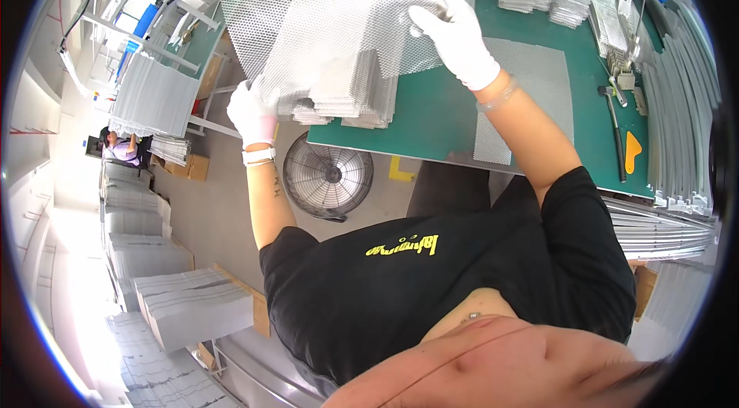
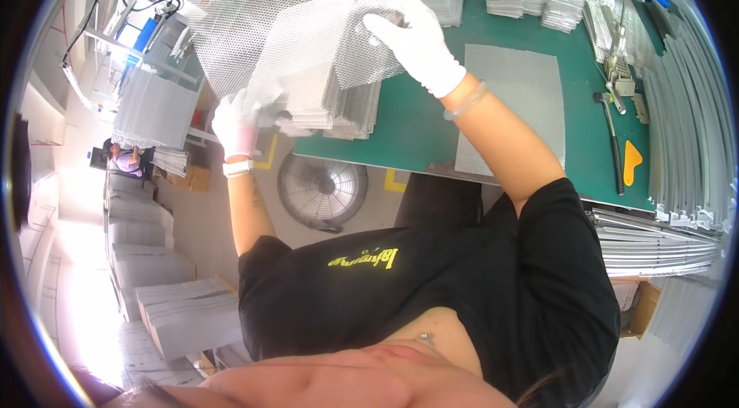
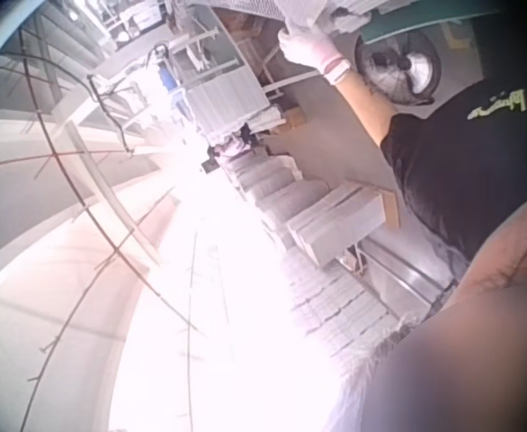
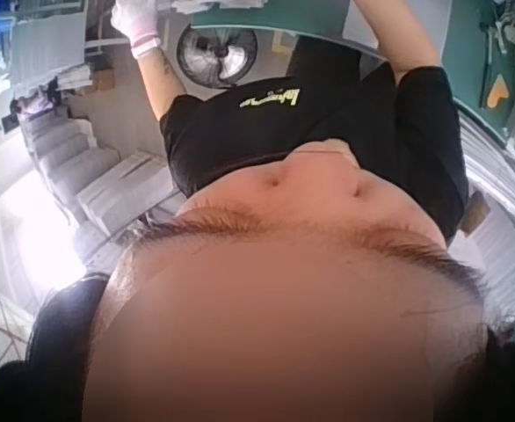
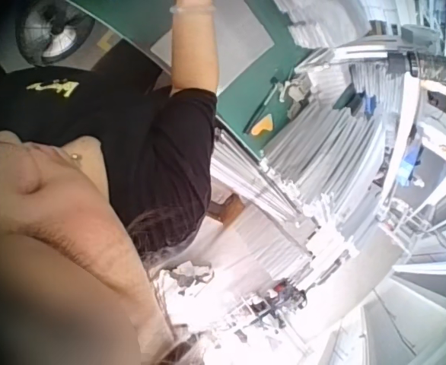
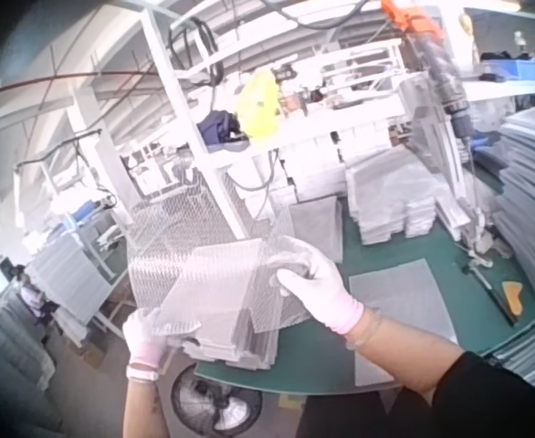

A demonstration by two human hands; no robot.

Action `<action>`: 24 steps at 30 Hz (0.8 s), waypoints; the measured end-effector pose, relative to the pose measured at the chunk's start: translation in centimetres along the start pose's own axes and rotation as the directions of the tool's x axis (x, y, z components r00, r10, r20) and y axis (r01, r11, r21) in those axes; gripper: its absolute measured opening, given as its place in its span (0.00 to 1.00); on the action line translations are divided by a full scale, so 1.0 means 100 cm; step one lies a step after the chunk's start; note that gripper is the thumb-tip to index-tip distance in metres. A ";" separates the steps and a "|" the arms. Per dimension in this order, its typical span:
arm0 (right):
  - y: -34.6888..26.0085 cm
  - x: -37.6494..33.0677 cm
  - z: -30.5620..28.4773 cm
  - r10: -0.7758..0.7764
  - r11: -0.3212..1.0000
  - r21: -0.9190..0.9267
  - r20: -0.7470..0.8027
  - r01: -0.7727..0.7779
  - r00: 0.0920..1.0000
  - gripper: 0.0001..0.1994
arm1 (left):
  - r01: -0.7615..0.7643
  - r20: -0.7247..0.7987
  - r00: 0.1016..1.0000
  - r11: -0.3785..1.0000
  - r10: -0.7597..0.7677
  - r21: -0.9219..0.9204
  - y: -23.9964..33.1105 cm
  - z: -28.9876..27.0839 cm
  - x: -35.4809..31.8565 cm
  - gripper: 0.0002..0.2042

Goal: Assembling metal mesh filters by attaching a metal frame and mounting bracket using an electric drill and a hammer.

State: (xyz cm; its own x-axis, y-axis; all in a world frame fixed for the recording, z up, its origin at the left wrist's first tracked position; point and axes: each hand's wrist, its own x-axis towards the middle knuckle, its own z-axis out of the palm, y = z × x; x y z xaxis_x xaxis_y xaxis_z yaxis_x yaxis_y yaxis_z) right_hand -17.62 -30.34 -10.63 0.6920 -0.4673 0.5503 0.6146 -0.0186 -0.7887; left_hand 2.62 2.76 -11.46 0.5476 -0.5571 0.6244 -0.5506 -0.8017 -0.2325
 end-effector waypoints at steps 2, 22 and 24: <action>-0.010 -0.009 -0.011 0.007 0.994 0.107 -0.007 -0.007 1.000 0.26 | -0.037 -0.092 0.995 0.999 0.034 -0.033 -0.004 -0.004 0.000 0.21; -0.068 -0.224 -0.190 0.019 0.182 -0.934 -0.309 -0.308 0.951 0.23 | 0.389 0.468 0.868 0.356 0.167 -0.850 0.342 -0.022 -0.122 0.33; -0.065 -0.226 -0.200 0.095 0.151 -0.924 -0.340 -0.351 0.935 0.24 | 0.354 0.466 0.863 0.424 0.195 -0.834 0.352 -0.015 -0.120 0.34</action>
State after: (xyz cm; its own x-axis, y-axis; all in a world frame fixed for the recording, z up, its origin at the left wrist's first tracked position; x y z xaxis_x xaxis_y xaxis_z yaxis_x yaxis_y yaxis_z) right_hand -44.87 -37.38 -23.39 0.5771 -0.7397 0.3463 -0.5000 -0.6552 -0.5663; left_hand -24.26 -18.43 -25.96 0.6588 -0.7381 0.1458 -0.5644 -0.3567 0.7444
